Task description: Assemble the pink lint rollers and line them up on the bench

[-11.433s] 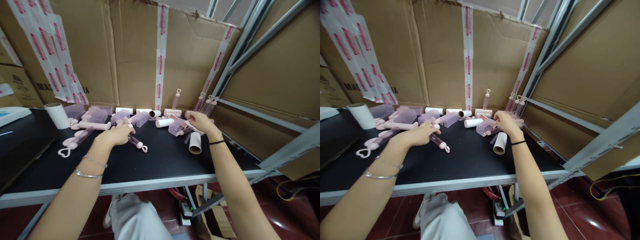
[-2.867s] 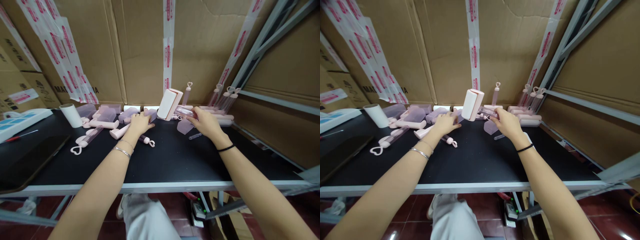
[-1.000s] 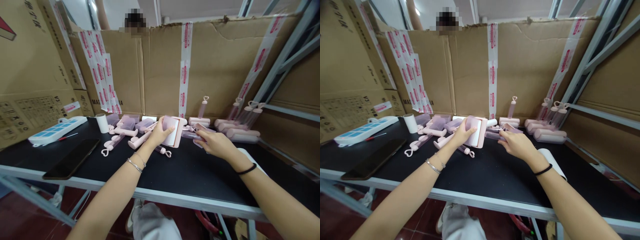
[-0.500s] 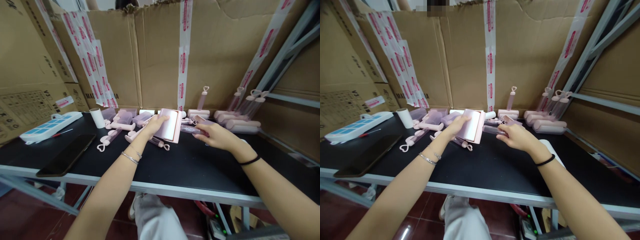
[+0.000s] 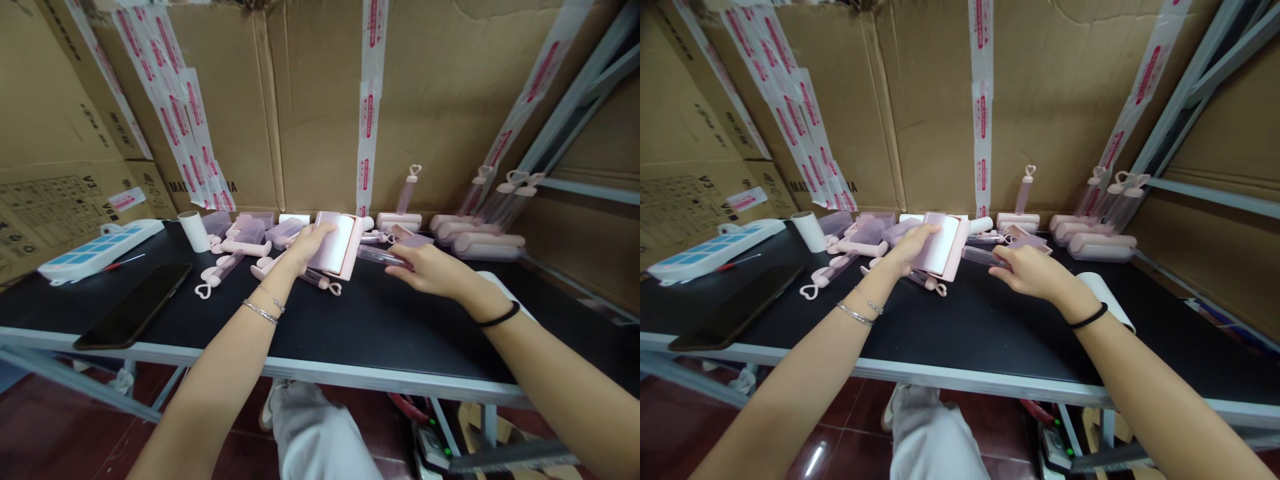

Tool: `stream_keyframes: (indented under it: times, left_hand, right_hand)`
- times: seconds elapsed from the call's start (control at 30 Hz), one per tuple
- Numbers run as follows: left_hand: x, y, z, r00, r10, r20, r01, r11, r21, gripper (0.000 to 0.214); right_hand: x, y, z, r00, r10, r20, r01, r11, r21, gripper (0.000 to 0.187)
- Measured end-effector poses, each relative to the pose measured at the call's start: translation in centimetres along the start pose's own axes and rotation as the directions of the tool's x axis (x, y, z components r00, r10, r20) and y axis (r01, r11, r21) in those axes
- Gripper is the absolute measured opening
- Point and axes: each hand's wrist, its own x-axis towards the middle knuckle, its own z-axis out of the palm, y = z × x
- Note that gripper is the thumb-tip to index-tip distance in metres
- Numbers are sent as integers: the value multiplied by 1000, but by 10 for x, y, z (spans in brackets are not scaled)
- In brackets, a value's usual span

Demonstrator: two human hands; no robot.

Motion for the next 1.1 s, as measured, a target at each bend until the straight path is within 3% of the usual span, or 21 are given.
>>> stream_keyframes:
  times: [0.1,0.23,0.33,0.53,0.73,0.8,0.83,0.87,0.9,0.93,0.97,1.0,1.03,1.07,1.1]
  left_hand:
    - [-2,2,3,1000,12,-20,-13,997,-77,45]
    - [2,0,4,969,242,43,-232,958,-168,53]
    - [4,-4,4,921,375,109,-366,926,-94,61]
    - [-5,-3,6,882,397,254,-420,907,39,71]
    - [-10,6,10,826,503,255,-520,854,-1,75]
    - [-10,7,16,816,555,159,-559,829,-25,69]
    - [-11,7,20,806,585,89,-585,811,-29,67]
    - [-13,7,24,791,611,11,-611,791,-19,65]
    - [-14,7,29,771,634,-68,-635,773,8,66]
    - [-17,7,34,743,654,-139,-654,754,51,68]
    - [-19,7,39,714,675,-188,-668,736,105,70]
    - [-21,5,44,689,696,-203,-678,718,160,72]
    - [-23,4,49,674,715,-185,-687,699,200,74]
    - [-24,1,53,667,730,-148,-698,682,220,74]
    - [-24,-1,57,665,741,-97,-711,667,222,74]
  right_hand:
    - [1,-5,3,999,25,-45,-27,999,-47,21]
    - [3,-7,3,987,116,-110,-133,977,-166,21]
    - [3,-2,4,972,155,-176,-192,957,-220,23]
    - [1,3,7,974,49,-223,-105,963,-247,20]
    - [0,0,1,969,48,-244,-94,980,-178,26]
    - [3,2,-3,906,135,-401,-169,984,-52,36]
    - [4,3,-5,821,224,-525,-235,971,45,42]
    - [6,4,-6,699,333,-632,-293,941,171,48]
    - [8,5,-5,579,446,-683,-315,895,317,53]
    - [11,4,-3,513,546,-663,-293,837,462,56]
    - [13,1,0,528,614,-586,-237,770,593,57]
    - [16,-3,4,616,624,-481,-160,697,699,58]
    - [18,-9,9,728,572,-379,-82,621,780,58]
    - [21,-15,13,812,493,-313,-15,554,832,57]
    - [23,-22,16,849,440,-291,37,500,865,55]
